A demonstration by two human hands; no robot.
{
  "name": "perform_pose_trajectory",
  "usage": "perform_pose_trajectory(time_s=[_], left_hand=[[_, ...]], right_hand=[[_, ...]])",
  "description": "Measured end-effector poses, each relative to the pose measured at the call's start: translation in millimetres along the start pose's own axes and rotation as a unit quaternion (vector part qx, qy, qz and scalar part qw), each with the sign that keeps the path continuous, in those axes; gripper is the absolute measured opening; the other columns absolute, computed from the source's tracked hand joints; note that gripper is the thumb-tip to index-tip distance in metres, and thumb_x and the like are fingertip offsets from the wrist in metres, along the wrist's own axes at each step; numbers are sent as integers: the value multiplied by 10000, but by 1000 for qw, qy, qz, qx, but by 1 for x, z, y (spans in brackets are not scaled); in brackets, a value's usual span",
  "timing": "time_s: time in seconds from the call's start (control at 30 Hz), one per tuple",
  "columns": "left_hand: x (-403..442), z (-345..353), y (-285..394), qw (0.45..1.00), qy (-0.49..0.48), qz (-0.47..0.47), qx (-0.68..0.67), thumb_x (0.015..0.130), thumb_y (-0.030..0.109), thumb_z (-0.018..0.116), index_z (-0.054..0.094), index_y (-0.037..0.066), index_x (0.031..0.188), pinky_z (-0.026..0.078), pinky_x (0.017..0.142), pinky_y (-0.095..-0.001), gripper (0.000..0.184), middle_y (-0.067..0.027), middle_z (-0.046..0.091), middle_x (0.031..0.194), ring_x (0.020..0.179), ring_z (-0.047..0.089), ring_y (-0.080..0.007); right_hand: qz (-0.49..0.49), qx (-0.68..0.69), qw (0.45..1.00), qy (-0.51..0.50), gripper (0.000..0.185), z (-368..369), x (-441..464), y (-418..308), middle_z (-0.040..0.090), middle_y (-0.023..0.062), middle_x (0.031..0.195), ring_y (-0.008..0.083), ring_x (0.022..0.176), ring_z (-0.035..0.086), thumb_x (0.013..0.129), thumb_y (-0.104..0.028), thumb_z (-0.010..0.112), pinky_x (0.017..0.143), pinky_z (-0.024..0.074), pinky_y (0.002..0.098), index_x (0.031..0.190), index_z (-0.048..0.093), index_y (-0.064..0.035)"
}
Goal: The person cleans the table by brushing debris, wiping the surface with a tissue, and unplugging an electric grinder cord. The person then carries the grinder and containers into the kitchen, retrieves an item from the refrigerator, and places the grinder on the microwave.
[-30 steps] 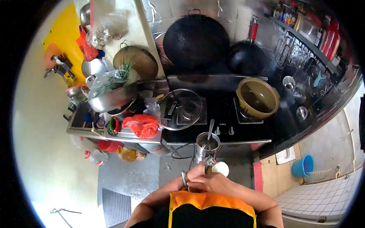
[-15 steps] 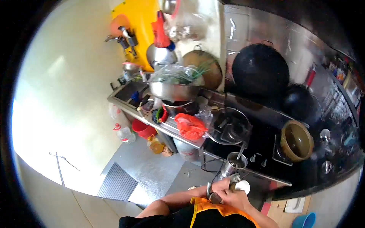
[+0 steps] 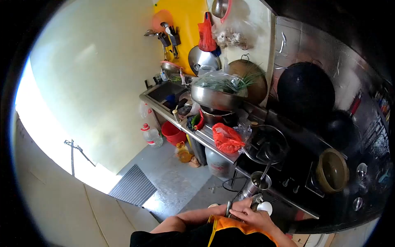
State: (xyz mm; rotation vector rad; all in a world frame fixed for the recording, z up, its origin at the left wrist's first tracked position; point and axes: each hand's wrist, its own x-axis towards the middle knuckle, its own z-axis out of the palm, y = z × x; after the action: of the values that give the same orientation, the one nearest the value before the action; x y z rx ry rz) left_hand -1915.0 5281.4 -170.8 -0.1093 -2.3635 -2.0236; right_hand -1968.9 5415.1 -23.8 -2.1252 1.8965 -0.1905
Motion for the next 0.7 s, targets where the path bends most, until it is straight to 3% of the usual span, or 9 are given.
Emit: perform_pose_trajectory(time_s=[0.07,0.17,0.27,0.37,0.43,0.5,0.57,0.6,0.7], left_hand=[[-3,2,-5,986,35,-43,-159,837,236,534,464,6,1303,402,983,-338,523,-137,541,1178,1111,520,-261],[-8,-16,-1,996,-42,47,68,849,249,555,465,17,1272,401,955,-332,490,-114,537,1101,1059,508,-248],[-15,-14,0,1000,5,0,-22,821,258,594,474,11,1262,414,944,-336,520,-119,551,1102,1051,524,-242],[-17,-12,0,998,21,-28,-61,793,268,633,483,6,1253,428,932,-341,550,-123,565,1104,1043,540,-236],[-17,-11,1,995,26,-44,-86,774,274,660,490,2,1247,438,925,-344,571,-126,575,1105,1038,550,-232],[-13,-10,1,993,22,-49,-103,755,281,686,496,-1,1240,447,917,-347,592,-130,584,1106,1033,561,-229],[-6,-11,2,993,19,-51,-109,736,287,712,502,-5,1234,456,909,-350,614,-133,593,1106,1028,571,-225],[-1,-11,4,992,19,-51,-110,727,290,725,505,-6,1231,461,906,-351,625,-134,598,1107,1025,576,-223],[14,-15,4,993,24,-46,-104,699,300,764,514,-12,1221,475,894,-356,658,-139,612,1108,1017,592,-217]], right_hand=[[18,-55,998,-6,607,13,5,0,571,79,1120,228,716,665,861,-146,608,546,545,298,1399,424,-359],[-4,16,997,-72,648,9,16,-1,542,115,1227,250,793,668,872,-132,586,582,555,300,1433,361,-364],[-25,57,987,-151,675,-2,11,3,507,142,1303,258,908,657,896,-136,549,610,551,285,1464,283,-384],[-50,120,988,-79,595,24,8,15,506,136,1307,229,953,649,948,-227,513,648,560,276,1470,273,-380],[-46,158,986,-25,589,25,9,16,564,141,1180,236,815,675,950,-200,491,568,568,303,1472,261,-345],[-38,53,997,-48,437,9,14,6,588,148,1064,260,737,679,920,-143,500,447,538,337,1336,402,-234],[2,12,999,34,346,34,9,11,603,132,996,275,728,677,904,-138,504,429,526,342,1240,446,-199],[-11,22,992,125,288,32,5,12,620,103,840,320,571,628,923,-203,475,398,479,415,1211,487,-208],[18,50,984,171,248,25,-11,24,619,108,814,320,571,626,905,-205,497,392,453,438,1153,490,-193]])
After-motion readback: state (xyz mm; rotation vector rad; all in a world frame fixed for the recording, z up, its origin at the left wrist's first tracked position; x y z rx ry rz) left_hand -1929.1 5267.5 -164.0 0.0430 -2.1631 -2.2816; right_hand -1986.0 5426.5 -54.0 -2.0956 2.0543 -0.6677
